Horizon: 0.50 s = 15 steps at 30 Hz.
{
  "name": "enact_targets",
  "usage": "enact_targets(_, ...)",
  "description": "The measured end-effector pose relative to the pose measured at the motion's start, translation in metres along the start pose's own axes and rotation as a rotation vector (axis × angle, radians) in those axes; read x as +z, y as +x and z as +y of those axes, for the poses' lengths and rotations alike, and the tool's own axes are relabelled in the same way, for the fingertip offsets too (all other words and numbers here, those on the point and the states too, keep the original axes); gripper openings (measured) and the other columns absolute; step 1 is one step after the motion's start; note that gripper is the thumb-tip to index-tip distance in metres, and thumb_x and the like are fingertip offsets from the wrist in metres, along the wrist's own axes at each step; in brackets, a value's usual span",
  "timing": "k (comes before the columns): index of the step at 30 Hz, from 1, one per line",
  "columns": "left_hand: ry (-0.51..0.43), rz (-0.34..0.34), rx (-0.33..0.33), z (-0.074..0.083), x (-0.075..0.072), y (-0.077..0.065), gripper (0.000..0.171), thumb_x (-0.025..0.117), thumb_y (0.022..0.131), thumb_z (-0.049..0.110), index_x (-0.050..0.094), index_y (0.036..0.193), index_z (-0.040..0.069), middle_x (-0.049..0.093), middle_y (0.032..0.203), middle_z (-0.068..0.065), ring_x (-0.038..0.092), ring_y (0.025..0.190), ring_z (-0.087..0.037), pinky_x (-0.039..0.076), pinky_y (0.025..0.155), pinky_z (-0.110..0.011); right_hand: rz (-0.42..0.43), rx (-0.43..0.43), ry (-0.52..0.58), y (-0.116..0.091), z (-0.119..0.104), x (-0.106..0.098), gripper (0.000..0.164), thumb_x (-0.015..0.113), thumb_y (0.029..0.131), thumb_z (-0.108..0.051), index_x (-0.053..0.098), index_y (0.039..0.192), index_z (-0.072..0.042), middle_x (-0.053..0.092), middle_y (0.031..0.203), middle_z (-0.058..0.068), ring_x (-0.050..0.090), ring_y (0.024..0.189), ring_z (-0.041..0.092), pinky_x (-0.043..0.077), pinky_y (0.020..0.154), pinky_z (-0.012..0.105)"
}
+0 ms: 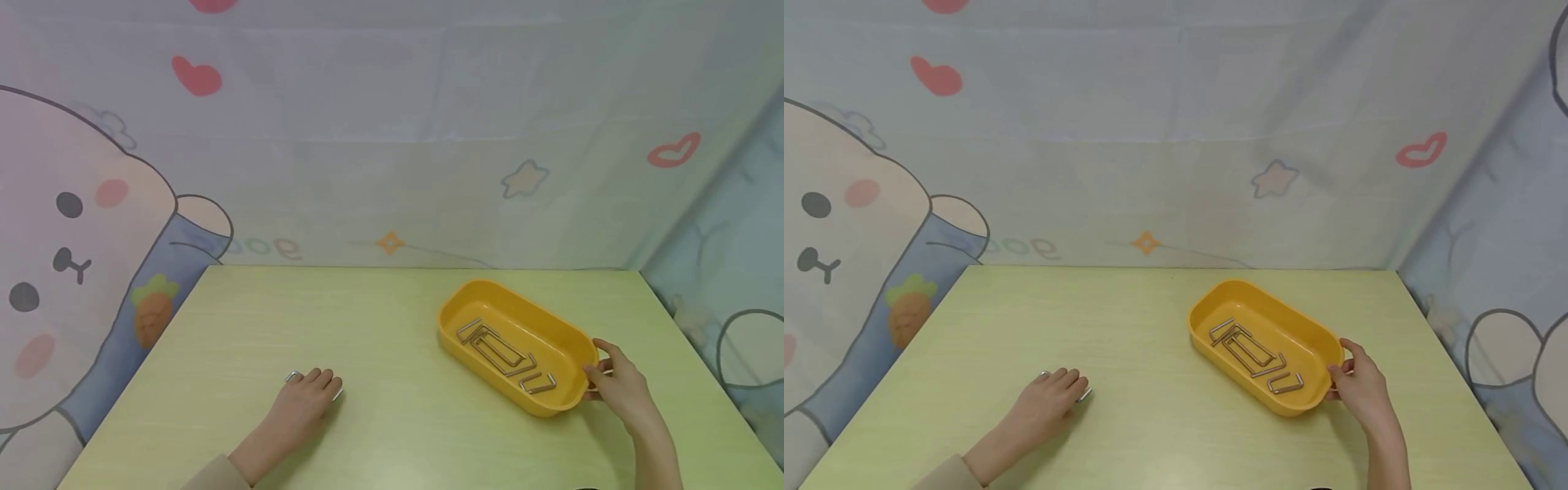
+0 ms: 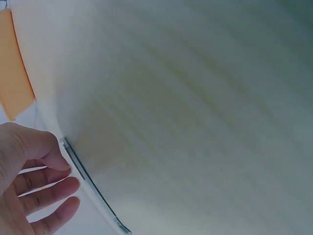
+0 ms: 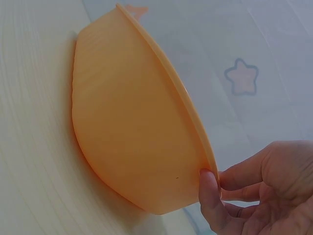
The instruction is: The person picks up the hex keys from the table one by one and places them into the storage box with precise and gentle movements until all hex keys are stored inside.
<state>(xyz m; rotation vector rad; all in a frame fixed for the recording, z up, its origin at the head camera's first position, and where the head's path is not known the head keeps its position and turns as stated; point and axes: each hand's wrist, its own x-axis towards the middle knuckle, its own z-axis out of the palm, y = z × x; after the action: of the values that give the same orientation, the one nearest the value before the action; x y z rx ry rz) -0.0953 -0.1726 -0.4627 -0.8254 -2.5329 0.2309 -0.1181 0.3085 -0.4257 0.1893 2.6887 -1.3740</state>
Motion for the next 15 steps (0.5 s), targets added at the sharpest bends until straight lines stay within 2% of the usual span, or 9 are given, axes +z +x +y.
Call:
enact_targets(6,0.022,0.019,0.039,-0.0046,0.0046,-0.0004,0.033,0.081,0.064,0.007,0.052,0.078,0.015,0.041,0.071,0.005,0.039,0.063,-0.012,0.025,0.058,-0.021,-0.004,0.010,-0.005,0.0008,0.0004,-0.0008,0.058,0.043,0.100,-0.007,0.014,0.147,0.010,0.043,0.104,0.020,0.060,0.078,0.010,0.057,0.066,0.023)
enact_targets(15,0.056,-0.039,0.102,-0.0064,0.0050,0.0012,0.030,0.080,0.065,0.007,0.056,0.082,0.015,0.048,0.075,0.005,0.045,0.068,-0.012,0.031,0.059,-0.023,-0.006,0.006,-0.009,0.0017,0.0007,-0.0002,0.059,0.043,0.100,-0.008,0.014,0.147,0.010,0.043,0.104,0.020,0.060,0.079,0.010,0.057,0.066,0.023)
